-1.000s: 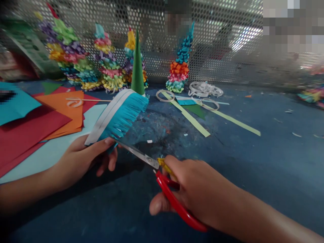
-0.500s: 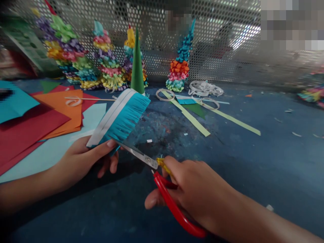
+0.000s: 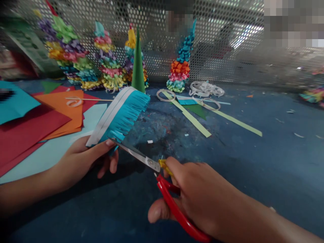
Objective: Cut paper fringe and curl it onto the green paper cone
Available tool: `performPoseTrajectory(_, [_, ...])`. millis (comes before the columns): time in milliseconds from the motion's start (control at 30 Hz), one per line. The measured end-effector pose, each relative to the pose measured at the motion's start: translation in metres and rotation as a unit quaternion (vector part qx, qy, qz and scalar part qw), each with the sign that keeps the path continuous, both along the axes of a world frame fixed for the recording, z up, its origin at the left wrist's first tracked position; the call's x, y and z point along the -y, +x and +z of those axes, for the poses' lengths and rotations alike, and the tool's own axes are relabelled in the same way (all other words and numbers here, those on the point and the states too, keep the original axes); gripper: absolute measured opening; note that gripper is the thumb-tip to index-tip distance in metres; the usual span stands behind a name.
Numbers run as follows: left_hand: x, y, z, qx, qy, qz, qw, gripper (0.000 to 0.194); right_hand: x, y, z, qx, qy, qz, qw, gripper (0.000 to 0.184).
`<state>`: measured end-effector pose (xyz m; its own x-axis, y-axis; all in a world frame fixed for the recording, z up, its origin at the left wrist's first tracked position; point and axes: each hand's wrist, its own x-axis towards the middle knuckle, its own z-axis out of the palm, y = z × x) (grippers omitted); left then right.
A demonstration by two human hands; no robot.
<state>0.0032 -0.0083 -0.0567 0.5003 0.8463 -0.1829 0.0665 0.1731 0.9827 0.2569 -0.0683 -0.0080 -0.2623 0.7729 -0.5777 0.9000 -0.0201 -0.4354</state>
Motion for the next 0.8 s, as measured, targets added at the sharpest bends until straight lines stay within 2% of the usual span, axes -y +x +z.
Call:
performPoseTrajectory(133, [0.001,-0.001,-0.001,-0.004,0.014,-0.006,1.0,0.033,0.003,0.0,-0.003,0.03,0.024,-0.002,0.999,0.029])
performPoseTrajectory(300, [0.002,-0.001,0.0,-0.019,0.024,-0.023,0.999,0.032,0.003,0.0,-0.01,-0.006,-0.011,-0.037,0.999,0.018])
performPoseTrajectory(433, [0.001,0.002,0.001,-0.02,0.023,-0.032,0.999,0.03,0.002,0.004,-0.013,-0.047,0.014,-0.011,0.999,0.011])
performPoseTrajectory(533, [0.001,0.002,0.002,-0.022,0.016,-0.025,0.999,0.03,0.001,0.006,-0.015,-0.034,0.044,-0.006,0.998,0.011])
performPoseTrajectory(667, [0.001,0.001,0.003,0.001,-0.008,-0.022,1.0,0.034,-0.002,0.005,-0.014,-0.041,0.031,-0.025,0.998,0.012])
performPoseTrajectory(800, [0.002,0.0,0.002,0.026,-0.019,-0.023,0.999,0.037,-0.002,0.002,-0.009,-0.068,0.02,-0.006,0.997,0.012])
